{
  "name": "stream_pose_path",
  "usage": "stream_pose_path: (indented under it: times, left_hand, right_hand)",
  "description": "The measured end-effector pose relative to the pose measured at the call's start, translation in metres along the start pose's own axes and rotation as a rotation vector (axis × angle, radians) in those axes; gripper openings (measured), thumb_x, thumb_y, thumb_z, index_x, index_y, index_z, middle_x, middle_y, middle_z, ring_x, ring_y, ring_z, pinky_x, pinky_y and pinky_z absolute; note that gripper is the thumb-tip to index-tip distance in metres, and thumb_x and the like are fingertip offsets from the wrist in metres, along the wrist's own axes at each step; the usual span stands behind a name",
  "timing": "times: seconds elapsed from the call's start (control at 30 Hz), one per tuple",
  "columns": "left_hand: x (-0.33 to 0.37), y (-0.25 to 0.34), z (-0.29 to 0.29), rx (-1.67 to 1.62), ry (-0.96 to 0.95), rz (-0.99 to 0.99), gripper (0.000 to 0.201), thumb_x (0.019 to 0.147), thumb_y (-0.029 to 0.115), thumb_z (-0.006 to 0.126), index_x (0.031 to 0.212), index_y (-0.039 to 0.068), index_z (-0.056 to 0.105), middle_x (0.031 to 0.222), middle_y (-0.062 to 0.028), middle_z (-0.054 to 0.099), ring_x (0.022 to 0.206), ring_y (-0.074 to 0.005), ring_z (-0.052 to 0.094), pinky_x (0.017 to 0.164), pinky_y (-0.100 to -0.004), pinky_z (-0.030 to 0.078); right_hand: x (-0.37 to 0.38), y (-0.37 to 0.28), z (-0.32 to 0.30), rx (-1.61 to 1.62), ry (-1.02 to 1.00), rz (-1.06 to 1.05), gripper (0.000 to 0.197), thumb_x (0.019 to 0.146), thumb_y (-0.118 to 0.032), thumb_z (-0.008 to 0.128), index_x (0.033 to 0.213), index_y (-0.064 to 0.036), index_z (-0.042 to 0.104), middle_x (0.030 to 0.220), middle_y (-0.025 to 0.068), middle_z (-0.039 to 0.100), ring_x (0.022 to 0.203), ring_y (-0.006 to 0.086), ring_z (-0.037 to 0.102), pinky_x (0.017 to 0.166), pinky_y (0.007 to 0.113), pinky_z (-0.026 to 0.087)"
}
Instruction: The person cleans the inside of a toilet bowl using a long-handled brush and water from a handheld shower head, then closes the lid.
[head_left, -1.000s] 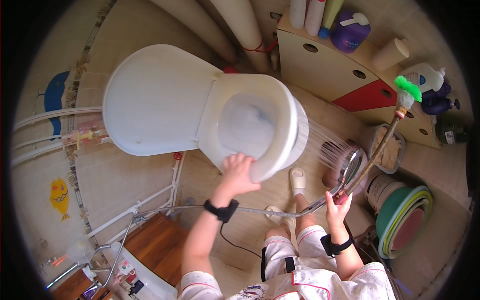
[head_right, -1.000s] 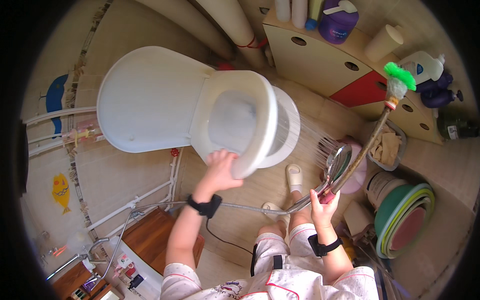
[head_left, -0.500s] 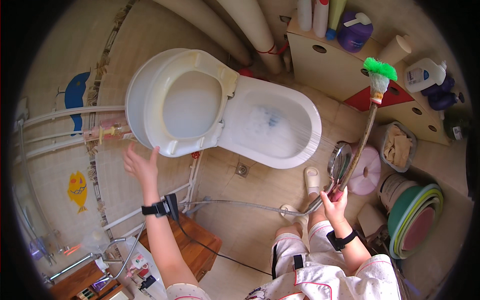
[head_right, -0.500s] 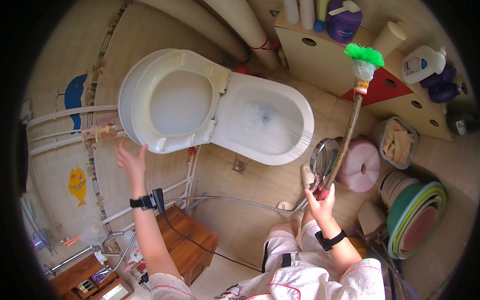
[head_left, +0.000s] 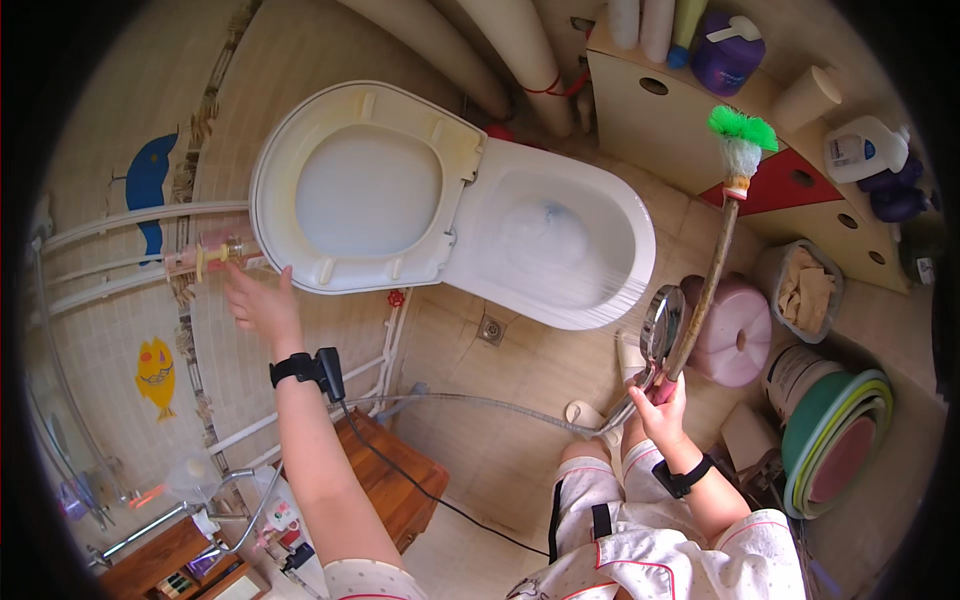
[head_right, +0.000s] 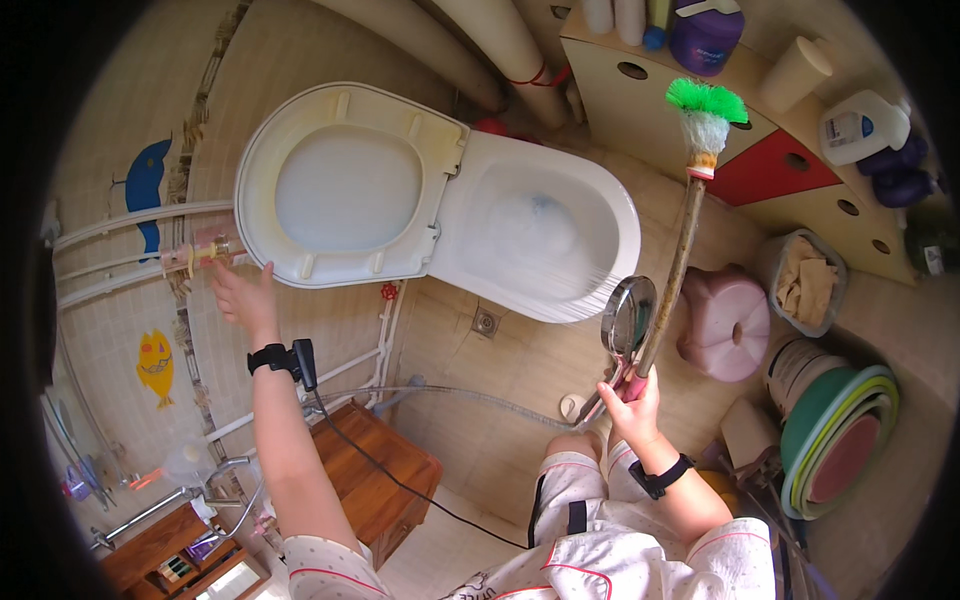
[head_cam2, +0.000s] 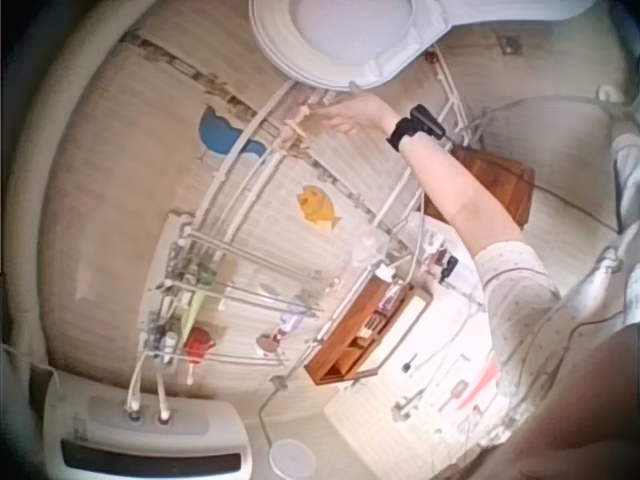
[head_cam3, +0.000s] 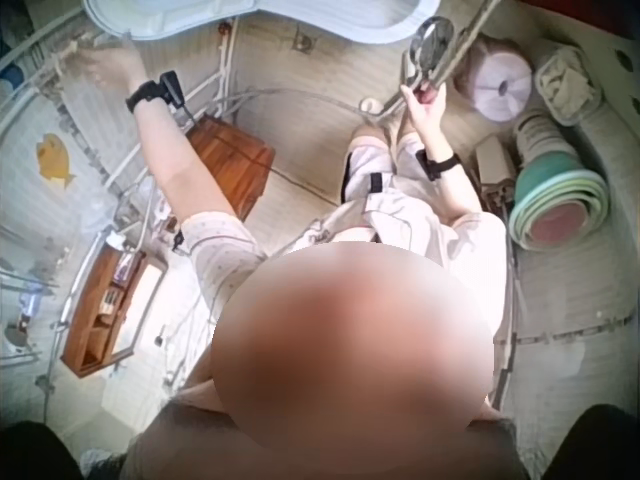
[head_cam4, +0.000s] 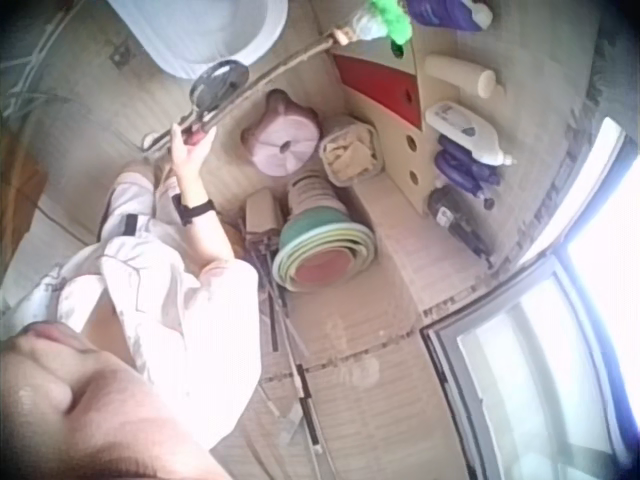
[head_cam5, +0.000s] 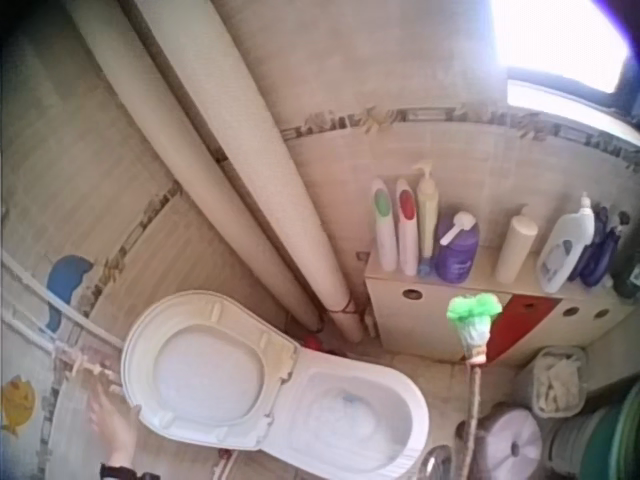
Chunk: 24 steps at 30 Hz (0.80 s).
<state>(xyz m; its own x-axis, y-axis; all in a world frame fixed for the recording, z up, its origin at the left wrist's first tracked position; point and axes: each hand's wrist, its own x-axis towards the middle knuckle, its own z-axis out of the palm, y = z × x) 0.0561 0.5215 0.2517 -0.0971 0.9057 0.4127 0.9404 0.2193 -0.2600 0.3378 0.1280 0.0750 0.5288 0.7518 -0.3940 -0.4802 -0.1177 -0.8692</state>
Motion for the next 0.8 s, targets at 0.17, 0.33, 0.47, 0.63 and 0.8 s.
stream_pose_path:
  times: [0.17,0.33,0.47,0.63,0.8]
  left_hand:
    - [-0.126,0.059,0.003,-0.397,0.046,0.444,0.052,0.071,0.024,0.061,0.114,0.004,0.04,0.12,-0.0193,0.036,0.11,-0.0337,0.034,0.088,-0.0467,0.029]
    - [-0.315,0.079,-0.003,-1.205,-1.181,0.524,0.051,0.066,0.006,0.057,0.114,0.003,0.041,0.113,-0.0151,0.044,0.109,-0.0286,0.041,0.089,-0.0376,0.037]
    - [-0.379,0.083,-0.004,-1.521,-1.341,0.385,0.049,0.069,-0.002,0.054,0.114,-0.002,0.036,0.107,-0.0155,0.048,0.101,-0.0215,0.05,0.084,-0.0287,0.041]
    - [-0.379,0.054,0.0,-1.457,-1.266,0.258,0.034,0.069,0.002,0.059,0.101,0.0,0.047,0.088,-0.0106,0.056,0.082,-0.0171,0.056,0.071,-0.0269,0.045]
    - [-0.369,0.017,0.008,-1.309,-1.186,0.247,0.023,0.068,0.007,0.062,0.088,0.001,0.053,0.075,-0.013,0.057,0.068,-0.0245,0.056,0.06,-0.0308,0.045]
  right_hand:
    - [0.003,-0.005,0.018,-0.049,0.041,-0.057,0.044,0.072,0.004,0.06,0.108,-0.0026,0.036,0.091,0.0051,0.049,0.077,0.0106,0.05,0.068,0.022,0.043]
    - [-0.003,0.001,0.053,-0.119,0.093,-0.115,0.046,0.072,0.006,0.059,0.11,-0.0022,0.035,0.092,0.0058,0.049,0.078,0.011,0.05,0.069,0.023,0.043]
    - [-0.017,0.01,0.074,-0.157,0.141,-0.139,0.047,0.071,0.006,0.06,0.109,-0.0018,0.034,0.091,0.0058,0.049,0.08,0.012,0.051,0.069,0.023,0.044]
    - [-0.041,0.027,0.103,-0.085,0.145,-0.139,0.047,0.069,0.006,0.063,0.107,-0.0018,0.035,0.09,0.0057,0.049,0.079,0.0114,0.051,0.068,0.022,0.044]
    - [-0.065,0.057,0.125,-0.014,0.149,-0.068,0.041,0.068,0.004,0.065,0.099,-0.0015,0.038,0.088,0.0059,0.05,0.078,0.0112,0.052,0.068,0.022,0.045]
